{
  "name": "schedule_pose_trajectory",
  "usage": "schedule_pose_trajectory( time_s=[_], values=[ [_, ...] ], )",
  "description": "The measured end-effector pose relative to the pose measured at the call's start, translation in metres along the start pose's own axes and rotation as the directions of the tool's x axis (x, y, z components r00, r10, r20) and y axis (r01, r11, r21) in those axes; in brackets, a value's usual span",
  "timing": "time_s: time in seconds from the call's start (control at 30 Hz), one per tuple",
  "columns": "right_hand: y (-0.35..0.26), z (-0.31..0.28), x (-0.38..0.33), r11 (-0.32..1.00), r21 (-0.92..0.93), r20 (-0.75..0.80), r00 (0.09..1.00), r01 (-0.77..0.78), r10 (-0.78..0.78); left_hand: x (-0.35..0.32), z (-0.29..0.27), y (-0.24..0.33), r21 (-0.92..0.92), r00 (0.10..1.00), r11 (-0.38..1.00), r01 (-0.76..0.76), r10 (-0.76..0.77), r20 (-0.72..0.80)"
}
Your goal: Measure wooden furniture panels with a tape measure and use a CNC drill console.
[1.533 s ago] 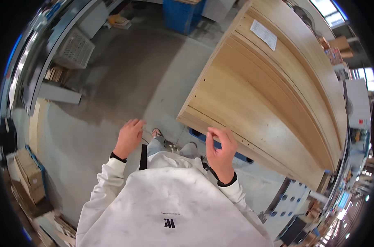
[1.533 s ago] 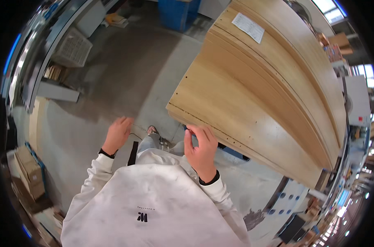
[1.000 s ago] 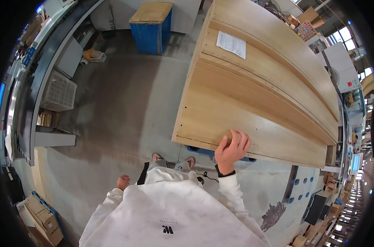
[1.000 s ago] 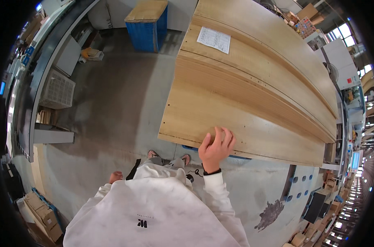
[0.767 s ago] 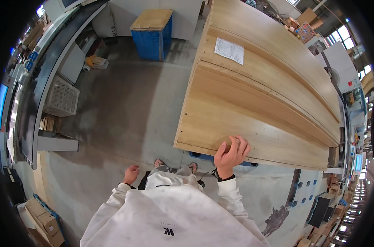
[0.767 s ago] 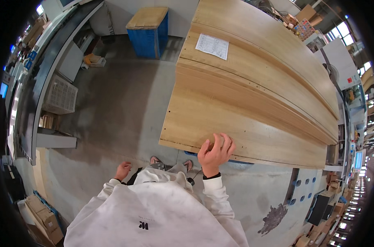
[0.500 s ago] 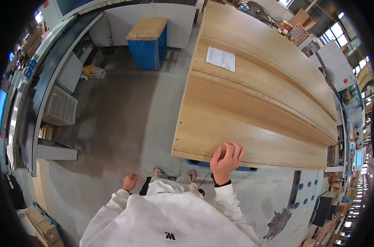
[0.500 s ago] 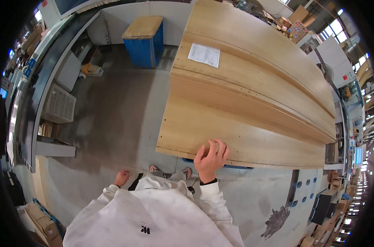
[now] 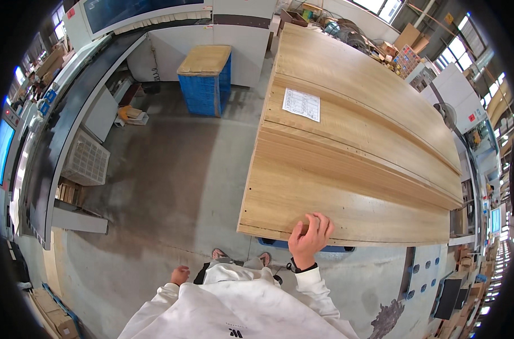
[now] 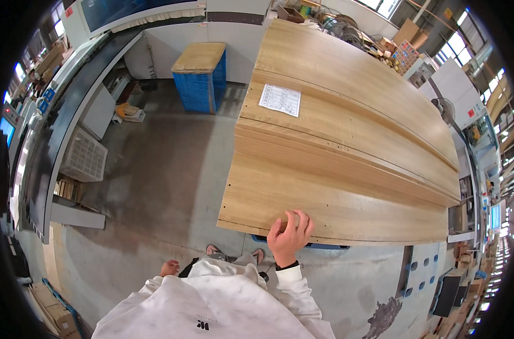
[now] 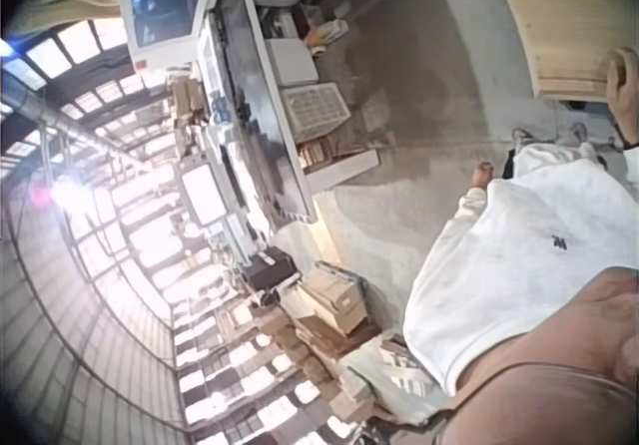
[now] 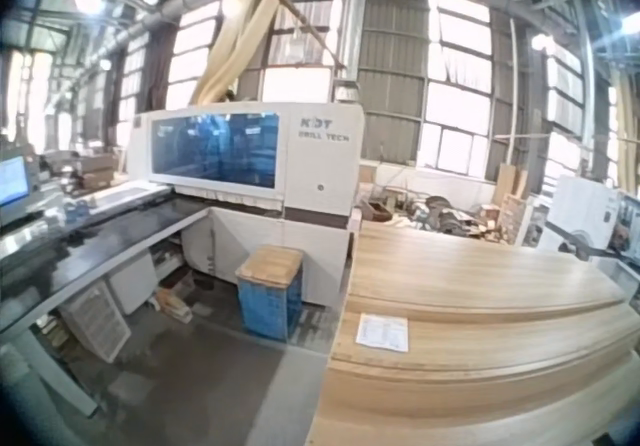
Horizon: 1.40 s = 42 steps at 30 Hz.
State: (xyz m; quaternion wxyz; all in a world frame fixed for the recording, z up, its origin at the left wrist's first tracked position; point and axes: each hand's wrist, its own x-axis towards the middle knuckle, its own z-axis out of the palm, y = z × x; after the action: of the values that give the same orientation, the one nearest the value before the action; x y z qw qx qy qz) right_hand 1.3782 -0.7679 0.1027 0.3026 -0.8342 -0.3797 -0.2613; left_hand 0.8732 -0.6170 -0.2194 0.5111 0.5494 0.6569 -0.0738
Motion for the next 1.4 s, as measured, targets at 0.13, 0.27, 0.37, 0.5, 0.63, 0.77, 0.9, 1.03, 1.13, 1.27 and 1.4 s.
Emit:
schedule_pose_trajectory(
  time_s=[0.13, 0.27, 0.37, 0.5, 0.63, 0.77, 0.9, 1.03, 1.13, 1.27, 1.4],
  values=[
    [0.001, 0.0, 0.0, 1.0, 0.0, 0.008, 1.0, -0.002, 0.002, 0.004, 0.0, 0.011, -0.001, 0.995, 0.996, -0.094, 0.094, 0.027],
    [-0.003, 0.0, 0.001, 1.0, 0.008, -0.003, 1.0, -0.002, 0.002, 0.01, -0.001, 0.011, 0.0, 0.994, 0.994, -0.106, 0.106, 0.039],
    [-0.005, 0.0, 0.002, 1.0, 0.01, -0.016, 1.0, 0.003, -0.003, 0.009, -0.001, 0.012, 0.006, 0.996, 0.996, -0.086, 0.086, 0.032],
    [0.002, 0.0, -0.001, 1.0, 0.013, -0.004, 1.0, -0.003, 0.003, 0.004, -0.005, 0.017, 0.049, 0.997, 0.996, -0.075, 0.074, 0.02],
    [0.0, 0.0, -0.001, 1.0, 0.018, 0.003, 1.0, -0.012, 0.012, 0.001, -0.004, 0.009, 0.043, 0.999, 0.998, -0.046, 0.046, 0.004],
    [0.001, 0.0, -0.001, 1.0, 0.012, 0.003, 1.0, -0.006, 0.006, 0.0, -0.001, 0.006, 0.027, 0.999, 0.999, -0.034, 0.034, -0.001],
    [-0.003, 0.0, 0.002, 0.999, 0.031, -0.015, 1.0, -0.008, 0.008, 0.006, -0.004, 0.002, 0.034, 0.998, 0.998, -0.054, 0.053, 0.018],
    [0.0, 0.001, 0.0, 0.999, 0.042, -0.006, 1.0, -0.018, 0.019, 0.004, -0.008, 0.01, 0.103, 0.991, 0.988, -0.115, 0.108, 0.075],
    [0.001, 0.0, -0.001, 1.0, 0.021, -0.001, 1.0, -0.02, 0.02, 0.002, -0.01, 0.027, 0.186, 0.982, 0.976, -0.115, 0.084, 0.17],
    [0.0, -0.001, -0.001, 0.999, 0.029, 0.0, 1.0, -0.024, 0.024, 0.006, 0.0, 0.03, 0.118, 0.962, 0.987, -0.107, 0.073, 0.262],
    [-0.004, -0.002, 0.002, 0.999, 0.04, 0.017, 0.999, -0.035, 0.034, 0.021, 0.032, 0.025, -0.07, 0.9, 0.966, -0.251, 0.259, 0.35]
  ],
)
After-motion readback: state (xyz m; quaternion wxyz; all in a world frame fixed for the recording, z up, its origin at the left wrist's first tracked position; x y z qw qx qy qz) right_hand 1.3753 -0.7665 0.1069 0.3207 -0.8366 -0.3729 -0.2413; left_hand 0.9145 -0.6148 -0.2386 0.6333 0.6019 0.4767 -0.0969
